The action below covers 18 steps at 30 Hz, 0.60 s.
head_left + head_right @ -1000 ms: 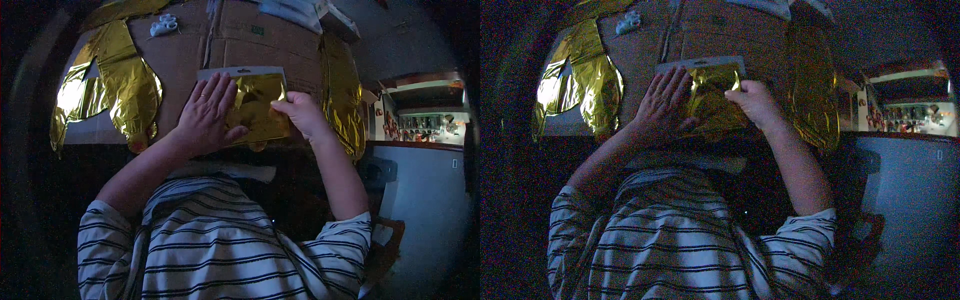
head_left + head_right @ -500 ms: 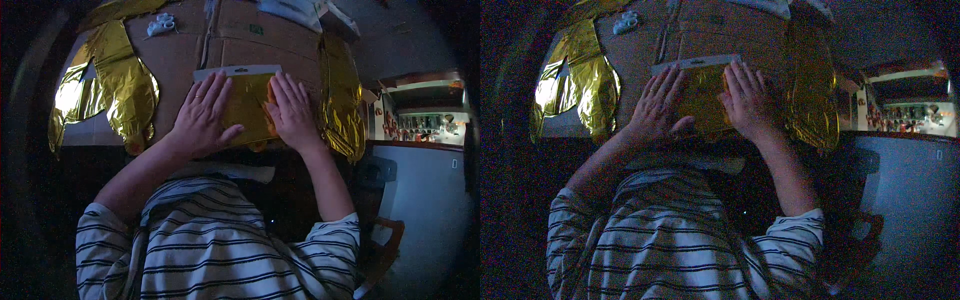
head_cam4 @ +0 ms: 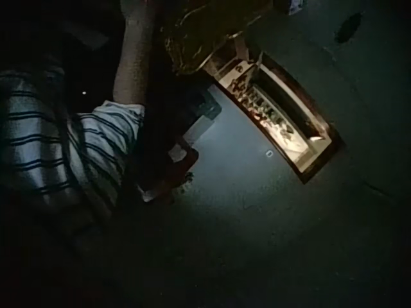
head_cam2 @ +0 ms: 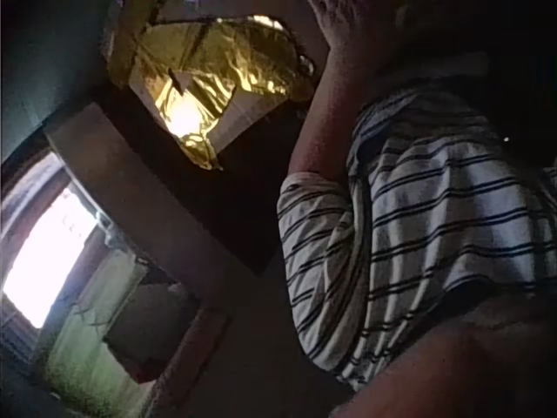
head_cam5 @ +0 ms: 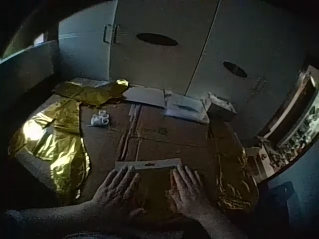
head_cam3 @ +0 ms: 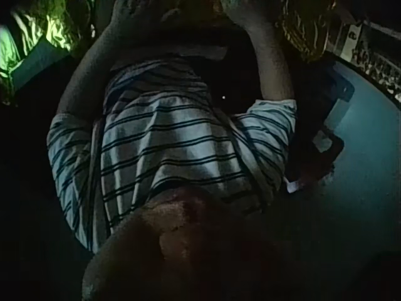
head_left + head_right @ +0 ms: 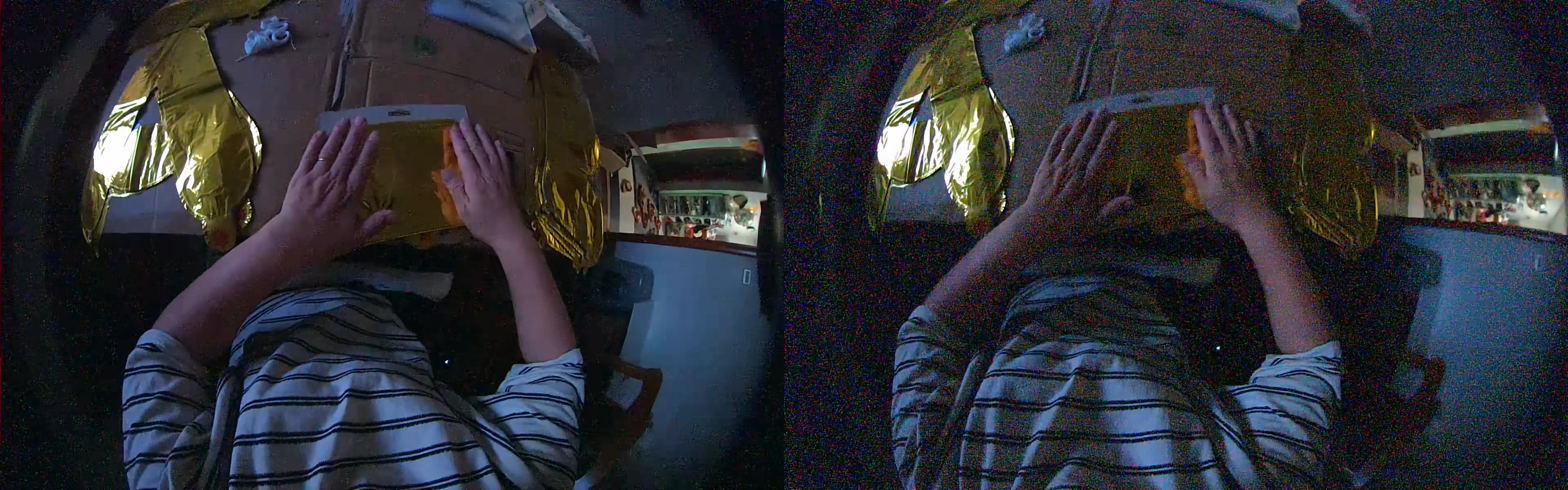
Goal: Folding gold-colored foil balloons and placing them onto cardboard packaging backings.
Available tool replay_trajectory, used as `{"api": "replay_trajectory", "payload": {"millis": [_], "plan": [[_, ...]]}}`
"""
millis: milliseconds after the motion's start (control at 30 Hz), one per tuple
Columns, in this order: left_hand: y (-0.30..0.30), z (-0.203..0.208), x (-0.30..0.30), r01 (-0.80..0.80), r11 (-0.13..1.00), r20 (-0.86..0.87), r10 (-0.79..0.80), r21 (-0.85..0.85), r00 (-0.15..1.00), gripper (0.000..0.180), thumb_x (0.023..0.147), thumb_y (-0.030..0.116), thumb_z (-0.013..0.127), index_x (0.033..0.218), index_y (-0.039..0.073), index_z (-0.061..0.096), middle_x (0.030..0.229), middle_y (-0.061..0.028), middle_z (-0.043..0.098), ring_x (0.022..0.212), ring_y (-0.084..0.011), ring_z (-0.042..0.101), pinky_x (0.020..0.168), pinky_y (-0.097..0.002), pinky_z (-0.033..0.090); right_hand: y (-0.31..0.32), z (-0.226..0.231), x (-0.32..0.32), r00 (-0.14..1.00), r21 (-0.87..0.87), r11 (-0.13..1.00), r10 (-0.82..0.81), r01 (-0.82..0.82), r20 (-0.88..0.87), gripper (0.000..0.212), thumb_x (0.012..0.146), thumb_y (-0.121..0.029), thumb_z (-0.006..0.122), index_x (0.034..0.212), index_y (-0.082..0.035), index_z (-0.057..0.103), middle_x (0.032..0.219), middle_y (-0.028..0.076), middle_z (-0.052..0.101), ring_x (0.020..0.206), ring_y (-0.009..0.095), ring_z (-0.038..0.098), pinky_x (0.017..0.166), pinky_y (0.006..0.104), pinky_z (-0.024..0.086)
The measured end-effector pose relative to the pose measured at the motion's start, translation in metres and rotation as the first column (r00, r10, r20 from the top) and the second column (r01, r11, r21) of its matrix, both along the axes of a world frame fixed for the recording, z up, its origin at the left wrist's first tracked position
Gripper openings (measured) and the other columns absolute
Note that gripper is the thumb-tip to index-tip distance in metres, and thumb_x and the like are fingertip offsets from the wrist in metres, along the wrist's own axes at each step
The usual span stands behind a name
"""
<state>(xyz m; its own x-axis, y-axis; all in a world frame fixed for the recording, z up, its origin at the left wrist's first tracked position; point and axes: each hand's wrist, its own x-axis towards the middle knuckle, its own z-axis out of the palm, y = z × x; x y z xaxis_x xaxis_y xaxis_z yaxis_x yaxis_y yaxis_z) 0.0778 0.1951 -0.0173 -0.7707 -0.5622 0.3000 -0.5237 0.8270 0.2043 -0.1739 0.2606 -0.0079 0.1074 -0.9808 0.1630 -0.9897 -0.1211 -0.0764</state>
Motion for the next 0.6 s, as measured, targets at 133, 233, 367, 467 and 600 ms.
{"api": "replay_trajectory", "payload": {"millis": [133,233,367,467,600], "plan": [[0.0,0.004,-0.001,-0.016,0.999,0.044,0.014,0.04,0.999,0.088,0.084,0.061,0.045,0.139,-0.005,0.025,0.146,-0.025,0.021,0.137,-0.0376,0.019,0.111,-0.0501,0.015,-0.002,0.015,0.007,0.995,-0.037,0.996,0.08,-0.077,0.067,0.061,0.096,-0.046,0.032,0.144,-0.01,0.023,0.15,0.012,0.021,0.139,0.03,0.019,0.113,0.0477,0.009],[0.0,0.004,-0.002,-0.013,1.0,0.054,0.011,0.026,0.998,0.089,0.084,0.062,0.045,0.139,-0.005,0.025,0.146,-0.0254,0.022,0.137,-0.0378,0.02,0.111,-0.0502,0.015,-0.007,0.01,0.008,0.99,-0.001,0.99,0.139,-0.139,-0.022,0.064,0.095,-0.05,0.03,0.145,-0.01,0.021,0.151,0.011,0.02,0.139,0.029,0.018,0.113,0.0477,0.007],[-0.002,0.001,-0.001,0.005,1.0,0.024,-0.005,0.009,1.0,0.089,0.084,0.062,0.044,0.139,-0.005,0.024,0.145,-0.0259,0.023,0.136,-0.038,0.021,0.111,-0.0508,0.015,-0.008,-0.002,0.003,0.991,-0.009,0.991,0.132,-0.132,-0.035,0.065,0.095,-0.051,0.03,0.145,-0.01,0.02,0.151,0.011,0.019,0.139,0.028,0.018,0.113,0.0483,0.007],[-0.003,0.001,0.002,0.031,1.0,0.017,-0.031,0.002,0.999,0.088,0.085,0.06,0.045,0.14,-0.004,0.022,0.145,-0.0261,0.023,0.136,-0.038,0.022,0.11,-0.0509,0.016,-0.006,-0.004,0.002,0.991,-0.017,0.991,0.132,-0.133,-0.012,0.065,0.095,-0.051,0.031,0.145,-0.01,0.02,0.151,0.011,0.019,0.139,0.027,0.018,0.113,0.0486,0.006],[-0.006,0.01,0.013,0.048,0.996,-0.039,-0.045,0.081,0.998,0.081,0.088,0.055,0.044,0.142,0.0,0.02,0.145,-0.0254,0.024,0.136,-0.0377,0.023,0.112,-0.0483,0.015,-0.006,-0.004,0.006,0.991,-0.021,0.992,0.127,-0.128,-0.04,0.064,0.095,-0.048,0.034,0.145,-0.01,0.021,0.151,0.011,0.019,0.139,0.028,0.018,0.113,0.0491,0.007]]}}
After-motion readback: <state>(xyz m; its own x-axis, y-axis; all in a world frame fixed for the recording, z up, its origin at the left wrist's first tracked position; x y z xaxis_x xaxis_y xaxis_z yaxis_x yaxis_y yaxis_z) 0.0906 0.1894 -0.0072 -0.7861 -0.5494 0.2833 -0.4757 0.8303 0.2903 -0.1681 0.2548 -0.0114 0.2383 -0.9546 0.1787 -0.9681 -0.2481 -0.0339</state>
